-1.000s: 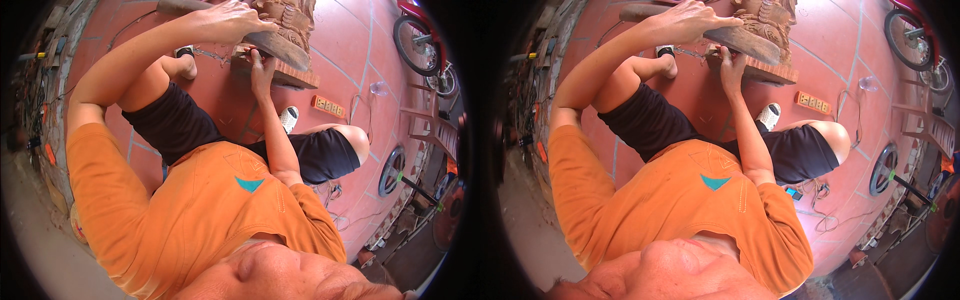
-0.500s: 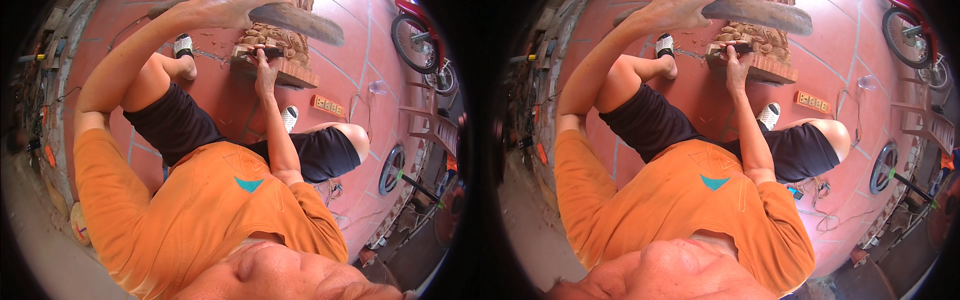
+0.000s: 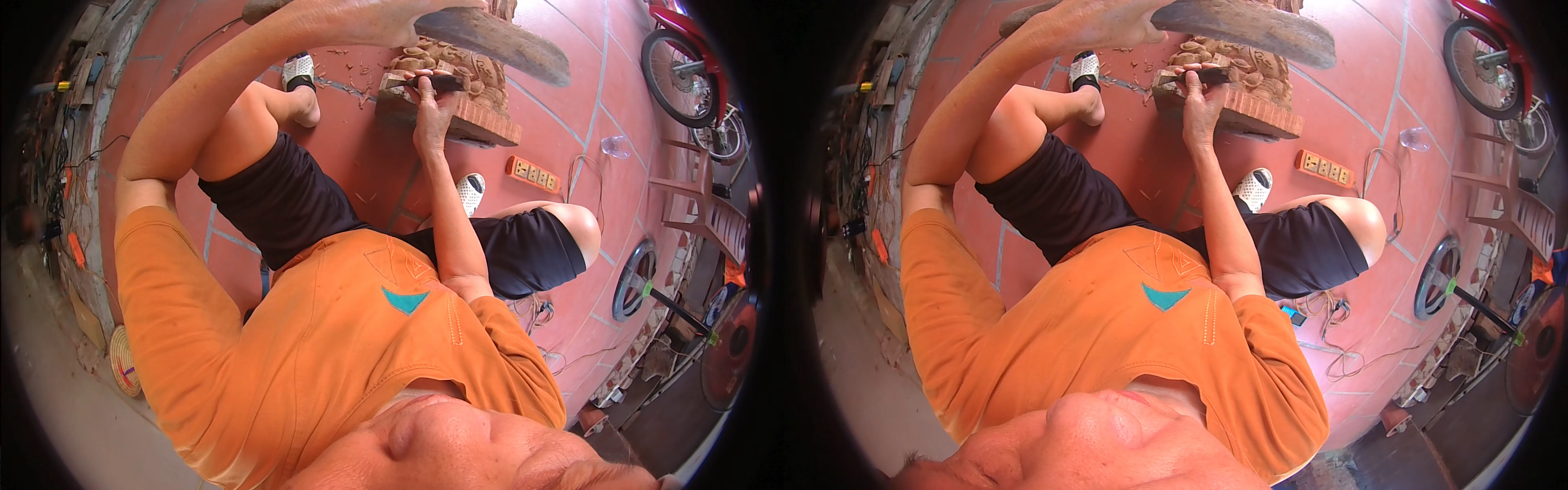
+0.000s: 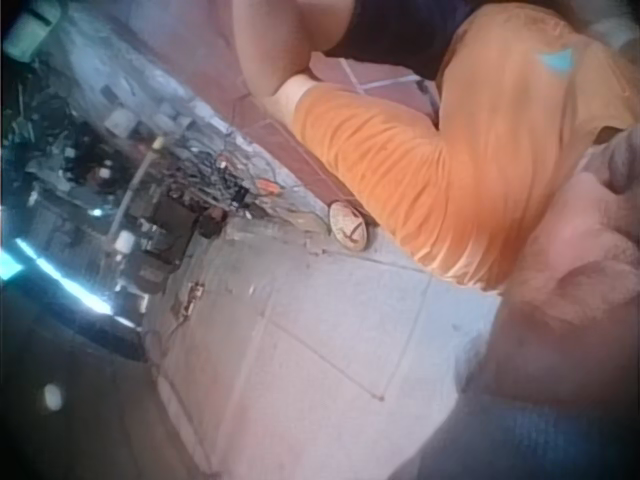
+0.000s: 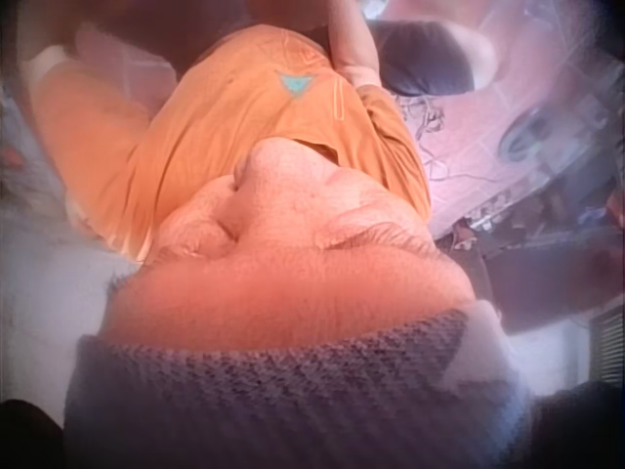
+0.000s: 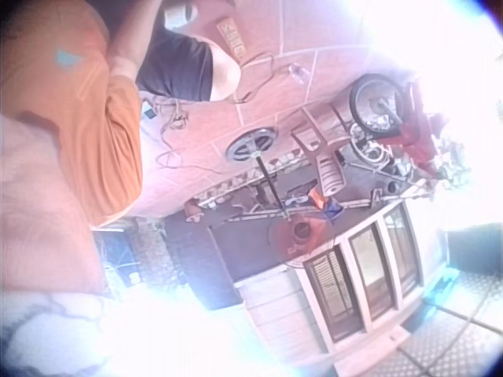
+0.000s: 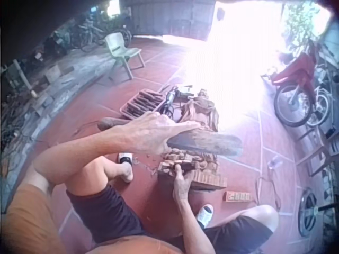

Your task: The person sits on the floor and carves a wooden sculpture using a chisel and mallet. They repeatedly strike the chisel to shape the wood, occasionally adjusting the tool and the piece.

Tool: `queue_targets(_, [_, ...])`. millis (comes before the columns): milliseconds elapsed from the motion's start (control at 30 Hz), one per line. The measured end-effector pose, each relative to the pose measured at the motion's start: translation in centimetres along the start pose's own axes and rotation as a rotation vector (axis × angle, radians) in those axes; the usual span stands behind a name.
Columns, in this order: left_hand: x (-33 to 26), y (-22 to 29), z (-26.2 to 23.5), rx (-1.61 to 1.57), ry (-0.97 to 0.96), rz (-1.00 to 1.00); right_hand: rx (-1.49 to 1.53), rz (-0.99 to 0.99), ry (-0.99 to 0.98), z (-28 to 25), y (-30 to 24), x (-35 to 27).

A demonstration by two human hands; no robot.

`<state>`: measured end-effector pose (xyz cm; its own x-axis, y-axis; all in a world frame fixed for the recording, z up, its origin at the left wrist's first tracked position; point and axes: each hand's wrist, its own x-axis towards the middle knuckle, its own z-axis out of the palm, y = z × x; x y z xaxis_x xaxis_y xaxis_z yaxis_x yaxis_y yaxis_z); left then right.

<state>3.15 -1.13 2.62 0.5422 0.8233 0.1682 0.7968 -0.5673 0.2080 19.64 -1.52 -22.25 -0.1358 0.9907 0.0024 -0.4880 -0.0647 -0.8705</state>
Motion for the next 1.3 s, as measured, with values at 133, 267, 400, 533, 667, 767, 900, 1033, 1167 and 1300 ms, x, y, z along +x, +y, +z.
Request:
queue_targets(133, [0.3, 0.5, -0.6, -0.009, -0.078, -0.045, -0.019, -0.025, -0.01, 0.1, 0.0, 0.0])
queue_targets(267, [0.1, 0.1, 0.5, -0.046, 0.048, 0.07, -0.023, -0.038, -0.025, 0.4, -0.2, 0.2])
queue_targets(400, [1.3, 0.4, 1.5, -0.016, -0.119, -0.05, -0.035, -0.04, -0.025, 0.6, -0.2, 0.1])
queue_targets(533, [0.6, -1.5, 3.1, 0.11, -0.315, -0.06, -0.074, 0.005, -0.01, 0.8, -0.6, -0.1])
queue_targets(667, [-0.1, -2.3, 3.1, 0.169, -0.047, 0.085, -0.083, -0.038, -0.03, 0.6, -0.3, 0.0])
queue_targets(767, [1.8, 1.1, 1.6, 0.01, 0.07, 0.046, -0.04, -0.042, -0.026, 0.6, 0.0, 0.2])
queue_targets(900, [2.1, 0.8, 2.8, 0.02, -0.041, 0.033, -0.034, -0.051, -0.041, 0.6, 0.4, 0.1])
queue_targets(1033, [2.1, 1.1, 2.5, 0.147, -0.277, -0.031, -0.073, 0.023, -0.019, 0.4, -0.4, 0.0])
queue_targets(1167, [1.4, 0.0, 1.9, 0.133, -0.145, 0.021, 0.056, 0.083, 0.044, 0.2, -0.3, 0.3])
queue_targets(1300, [2.5, -0.1, 1.3, 0.081, -0.038, 0.011, 0.068, 0.119, 0.082, -0.8, -0.3, 0.8])
